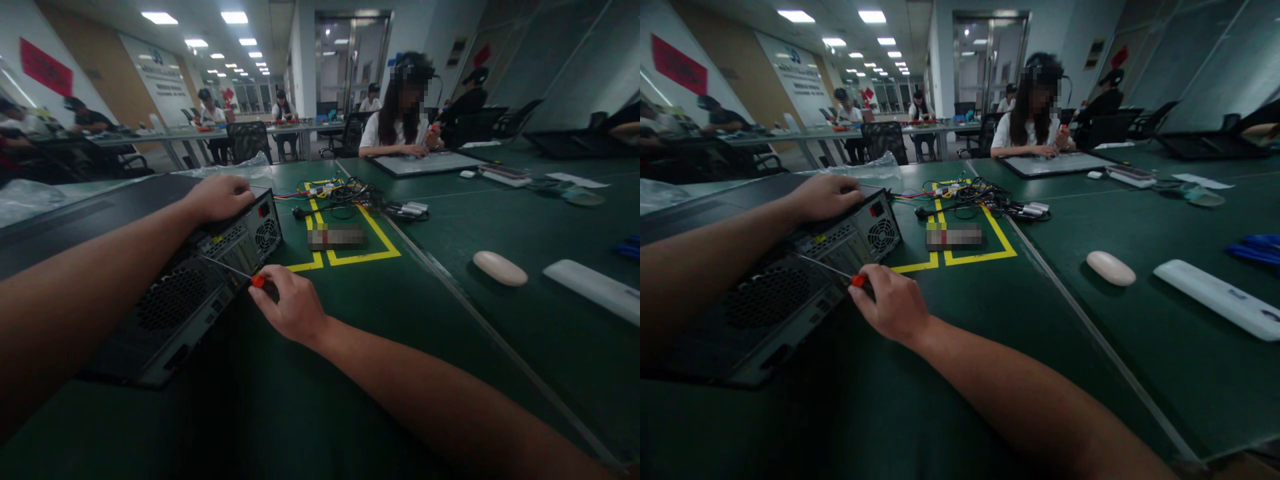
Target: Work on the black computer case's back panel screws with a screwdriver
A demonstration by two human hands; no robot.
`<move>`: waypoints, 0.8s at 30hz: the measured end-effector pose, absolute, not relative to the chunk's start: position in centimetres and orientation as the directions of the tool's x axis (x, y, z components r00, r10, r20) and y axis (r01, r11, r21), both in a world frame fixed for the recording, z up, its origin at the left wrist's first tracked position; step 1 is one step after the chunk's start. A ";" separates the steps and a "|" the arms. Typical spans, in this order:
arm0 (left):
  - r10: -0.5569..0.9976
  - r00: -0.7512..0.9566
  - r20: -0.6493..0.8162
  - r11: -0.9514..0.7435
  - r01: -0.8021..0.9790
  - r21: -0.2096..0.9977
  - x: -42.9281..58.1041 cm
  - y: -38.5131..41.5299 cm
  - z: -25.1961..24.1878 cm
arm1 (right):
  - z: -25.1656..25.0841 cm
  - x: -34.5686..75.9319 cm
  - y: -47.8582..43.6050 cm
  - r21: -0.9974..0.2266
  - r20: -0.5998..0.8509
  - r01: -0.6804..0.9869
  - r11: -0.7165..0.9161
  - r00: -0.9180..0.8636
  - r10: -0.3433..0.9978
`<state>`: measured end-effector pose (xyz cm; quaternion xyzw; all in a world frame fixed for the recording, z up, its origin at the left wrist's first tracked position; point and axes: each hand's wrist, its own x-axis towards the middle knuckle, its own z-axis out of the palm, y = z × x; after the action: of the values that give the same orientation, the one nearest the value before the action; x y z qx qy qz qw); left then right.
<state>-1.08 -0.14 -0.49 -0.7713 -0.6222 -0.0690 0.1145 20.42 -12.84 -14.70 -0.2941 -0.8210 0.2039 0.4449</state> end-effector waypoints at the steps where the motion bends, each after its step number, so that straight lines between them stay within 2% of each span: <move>1: 0.946 0.213 0.246 -0.197 0.976 -0.090 -1.0 -0.2 -0.5 | -14.7 20.4 -12.8 -0.594 0.611 0.305 0.744 -0.430 0.664; 24: 0.951 0.197 0.239 -0.185 0.980 -0.073 -0.7 -0.6 -0.2 | -14.4 20.4 -12.9 -0.589 0.605 0.330 0.737 -0.424 0.674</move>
<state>-0.69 -0.56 -0.24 -0.7665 -0.6298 -0.0696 0.1047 20.45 -12.95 -14.45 -0.3056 -0.8211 0.1947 0.4410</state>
